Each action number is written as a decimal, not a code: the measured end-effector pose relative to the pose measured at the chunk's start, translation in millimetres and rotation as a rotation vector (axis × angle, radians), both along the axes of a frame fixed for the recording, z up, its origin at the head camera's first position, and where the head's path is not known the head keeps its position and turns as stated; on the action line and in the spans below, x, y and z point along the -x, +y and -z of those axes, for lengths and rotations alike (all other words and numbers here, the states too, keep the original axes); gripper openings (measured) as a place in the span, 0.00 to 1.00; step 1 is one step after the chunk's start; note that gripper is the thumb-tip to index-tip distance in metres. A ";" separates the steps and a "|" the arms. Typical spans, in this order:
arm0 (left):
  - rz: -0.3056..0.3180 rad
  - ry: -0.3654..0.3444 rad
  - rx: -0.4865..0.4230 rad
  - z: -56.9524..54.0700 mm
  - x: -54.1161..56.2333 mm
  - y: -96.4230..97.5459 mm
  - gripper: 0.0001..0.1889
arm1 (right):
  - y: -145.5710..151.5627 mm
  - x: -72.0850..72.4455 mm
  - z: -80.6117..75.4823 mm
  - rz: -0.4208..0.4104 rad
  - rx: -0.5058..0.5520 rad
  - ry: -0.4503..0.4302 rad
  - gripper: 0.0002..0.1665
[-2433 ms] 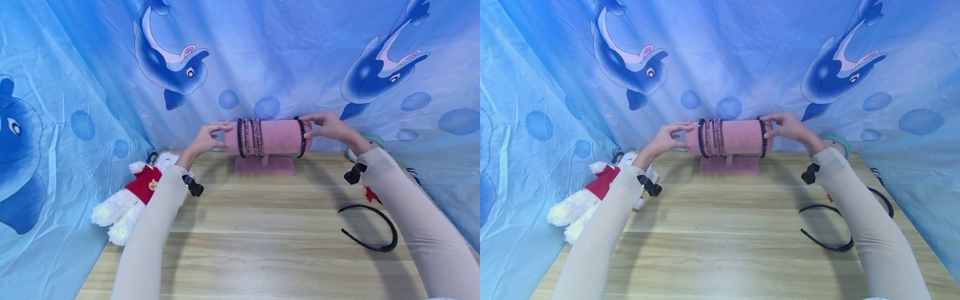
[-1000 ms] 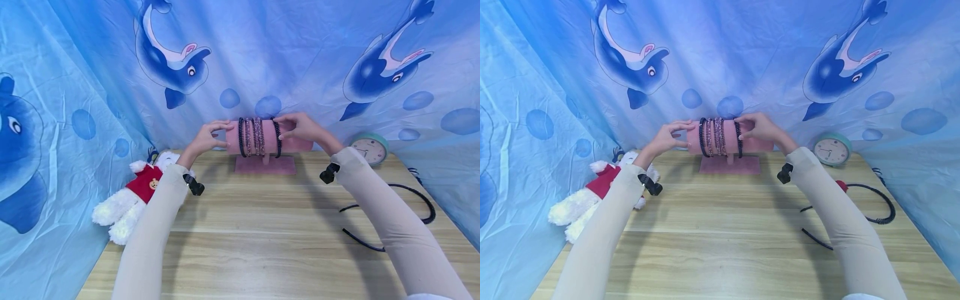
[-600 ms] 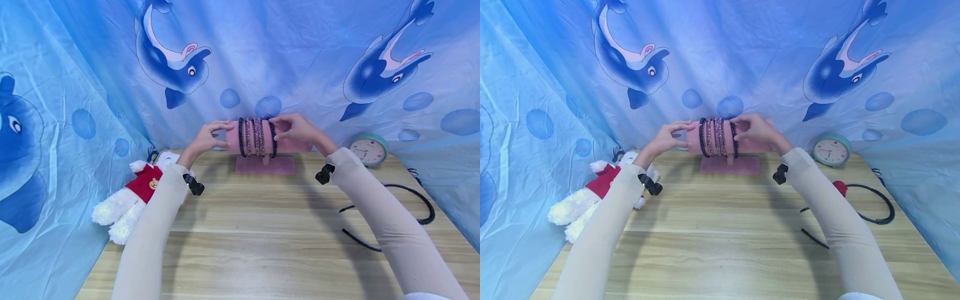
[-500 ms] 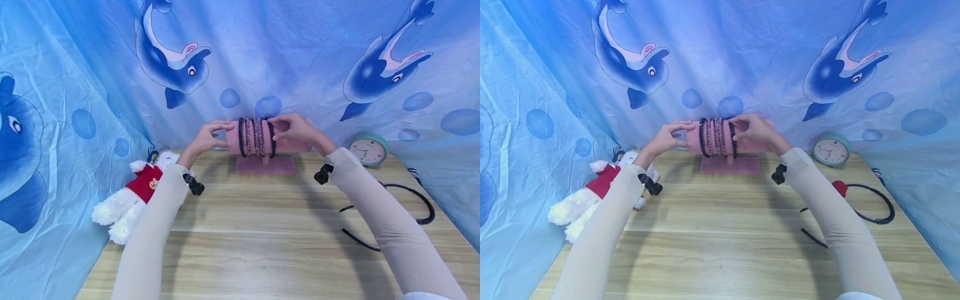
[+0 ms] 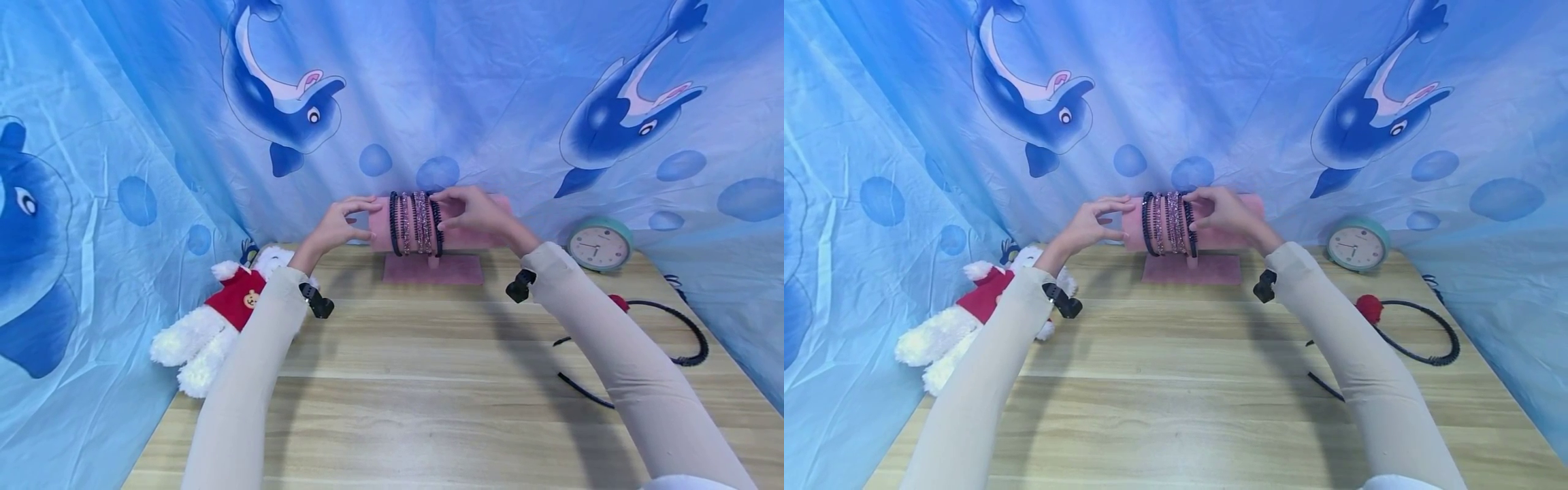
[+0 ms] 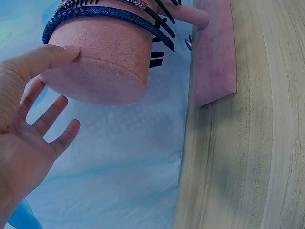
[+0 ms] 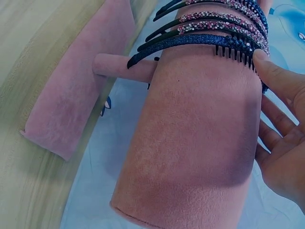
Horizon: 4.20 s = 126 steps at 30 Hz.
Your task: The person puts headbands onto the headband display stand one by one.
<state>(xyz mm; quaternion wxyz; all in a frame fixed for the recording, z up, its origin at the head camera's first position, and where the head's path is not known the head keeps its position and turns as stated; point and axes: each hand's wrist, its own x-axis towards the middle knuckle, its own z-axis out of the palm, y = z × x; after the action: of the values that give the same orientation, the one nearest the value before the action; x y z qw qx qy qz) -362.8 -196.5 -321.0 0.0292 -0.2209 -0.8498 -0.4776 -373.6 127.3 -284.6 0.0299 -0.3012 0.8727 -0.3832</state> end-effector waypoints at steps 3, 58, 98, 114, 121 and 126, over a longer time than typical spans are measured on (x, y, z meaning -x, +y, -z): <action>0.000 0.005 0.002 0.8 0.6 -0.1 0.34 | -0.2 0.1 0.6 0.004 -0.003 0.005 0.38; 0.015 -0.032 -0.002 -20.0 -21.7 6.3 0.33 | 196.2 -91.2 63.7 -0.151 -0.481 -0.200 0.25; 0.021 -0.019 -0.037 4.0 7.2 -1.2 0.34 | 236.7 -91.2 131.4 -0.036 -0.477 -0.010 0.10; 0.013 -0.005 -0.027 5.4 6.8 -3.4 0.33 | 249.1 -95.2 125.8 -0.041 -0.498 -0.135 0.15; 0.023 -0.012 -0.041 6.5 9.2 -2.9 0.34 | 251.8 -97.2 127.8 0.016 -0.529 -0.155 0.16; 0.031 -0.028 -0.021 -7.9 -6.4 2.4 0.34 | 247.1 -95.5 123.2 0.027 -0.539 -0.127 0.11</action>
<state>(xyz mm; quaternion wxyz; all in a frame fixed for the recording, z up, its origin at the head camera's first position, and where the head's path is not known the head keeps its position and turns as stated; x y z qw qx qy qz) -356.4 -194.1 -313.1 0.0122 -0.2272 -0.8414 -0.4901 -278.1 374.4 -407.9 0.1587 -0.2459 0.9434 -0.1558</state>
